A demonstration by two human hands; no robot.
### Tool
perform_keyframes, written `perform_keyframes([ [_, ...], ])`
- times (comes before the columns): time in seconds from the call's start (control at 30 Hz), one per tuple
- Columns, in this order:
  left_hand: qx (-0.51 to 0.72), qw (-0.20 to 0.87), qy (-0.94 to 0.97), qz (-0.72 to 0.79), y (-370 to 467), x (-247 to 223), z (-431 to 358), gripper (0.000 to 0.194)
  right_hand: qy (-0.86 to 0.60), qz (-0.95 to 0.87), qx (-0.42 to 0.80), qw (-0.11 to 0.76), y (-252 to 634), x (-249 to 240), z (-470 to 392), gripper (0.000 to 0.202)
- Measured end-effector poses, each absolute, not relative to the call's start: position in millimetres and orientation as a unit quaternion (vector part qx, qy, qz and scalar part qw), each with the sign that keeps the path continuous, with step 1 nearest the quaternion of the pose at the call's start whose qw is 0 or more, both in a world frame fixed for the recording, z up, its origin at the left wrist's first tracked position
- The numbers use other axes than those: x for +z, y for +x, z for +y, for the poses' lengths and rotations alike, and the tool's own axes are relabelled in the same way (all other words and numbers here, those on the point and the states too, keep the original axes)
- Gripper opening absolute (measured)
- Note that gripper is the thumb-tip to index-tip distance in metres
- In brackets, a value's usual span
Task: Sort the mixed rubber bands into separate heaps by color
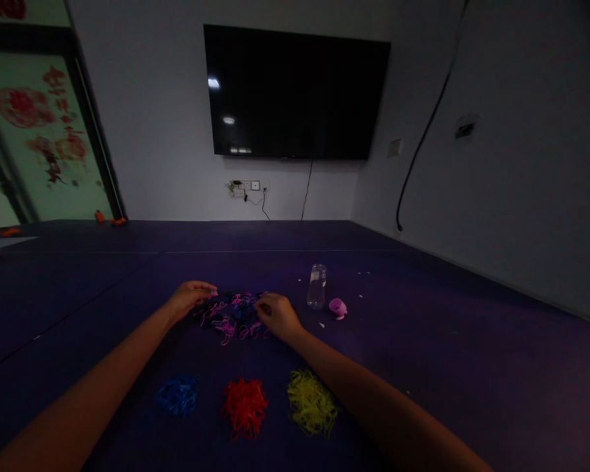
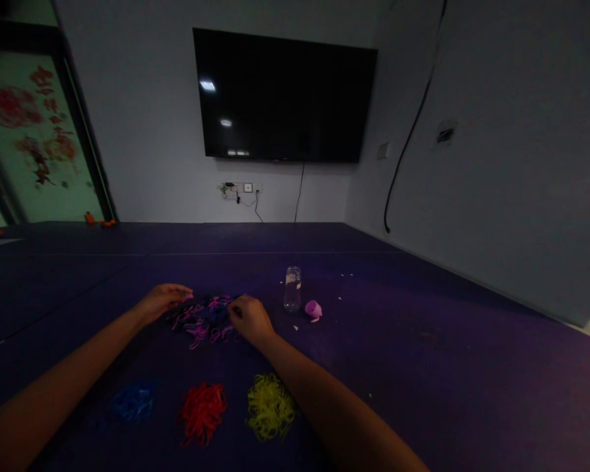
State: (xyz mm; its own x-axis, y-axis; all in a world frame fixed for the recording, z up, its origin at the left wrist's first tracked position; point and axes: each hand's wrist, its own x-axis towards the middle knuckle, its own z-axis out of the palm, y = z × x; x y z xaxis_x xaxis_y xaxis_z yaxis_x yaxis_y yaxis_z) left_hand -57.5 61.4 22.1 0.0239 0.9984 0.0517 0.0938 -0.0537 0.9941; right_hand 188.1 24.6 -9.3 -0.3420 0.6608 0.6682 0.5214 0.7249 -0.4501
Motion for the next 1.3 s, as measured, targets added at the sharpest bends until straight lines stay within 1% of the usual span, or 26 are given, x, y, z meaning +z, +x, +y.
perform_keyframes([
  [0.2,0.479,0.425,0.551,0.536,-59.9,23.1,57.2,0.016,-0.361,-0.814,0.087,0.447,187.9,-9.2,23.9,0.015],
  [0.37,0.490,0.429,0.531,0.541,-55.5,24.0,56.8,0.016,-0.368,-0.816,0.084,0.439,187.8,-9.1,24.0,0.015],
  [0.53,0.514,0.477,0.484,0.523,-52.0,27.6,56.0,0.015,-0.360,-0.818,0.079,0.442,187.3,-8.3,22.5,0.016],
  [0.67,0.531,0.544,0.421,0.495,-49.3,32.6,57.4,0.017,-0.368,-0.815,0.088,0.440,187.0,-7.3,20.9,0.016],
  [0.8,0.518,0.615,0.368,0.467,-44.2,37.8,54.0,0.021,-0.374,-0.815,0.092,0.434,186.9,-6.3,20.2,0.016],
  [0.9,0.509,0.632,0.365,0.457,-37.5,39.7,51.1,0.023,-0.372,-0.815,0.095,0.434,186.4,-6.6,20.2,0.017],
  [0.97,0.507,0.615,0.388,0.463,-31.9,39.1,51.9,0.026,-0.368,-0.815,0.096,0.438,185.9,-7.2,20.4,0.017],
  [1.07,0.504,0.554,0.445,0.491,-24.0,36.0,56.2,0.025,-0.368,-0.814,0.094,0.439,185.6,-7.9,20.4,0.016],
  [1.23,0.468,0.384,0.572,0.554,-19.2,31.0,57.9,0.011,-0.374,-0.815,0.090,0.433,186.3,-7.1,18.1,0.016],
  [1.3,0.437,0.315,0.617,0.574,-19.3,29.7,56.0,0.009,-0.376,-0.814,0.092,0.434,186.7,-7.0,17.2,0.016],
])
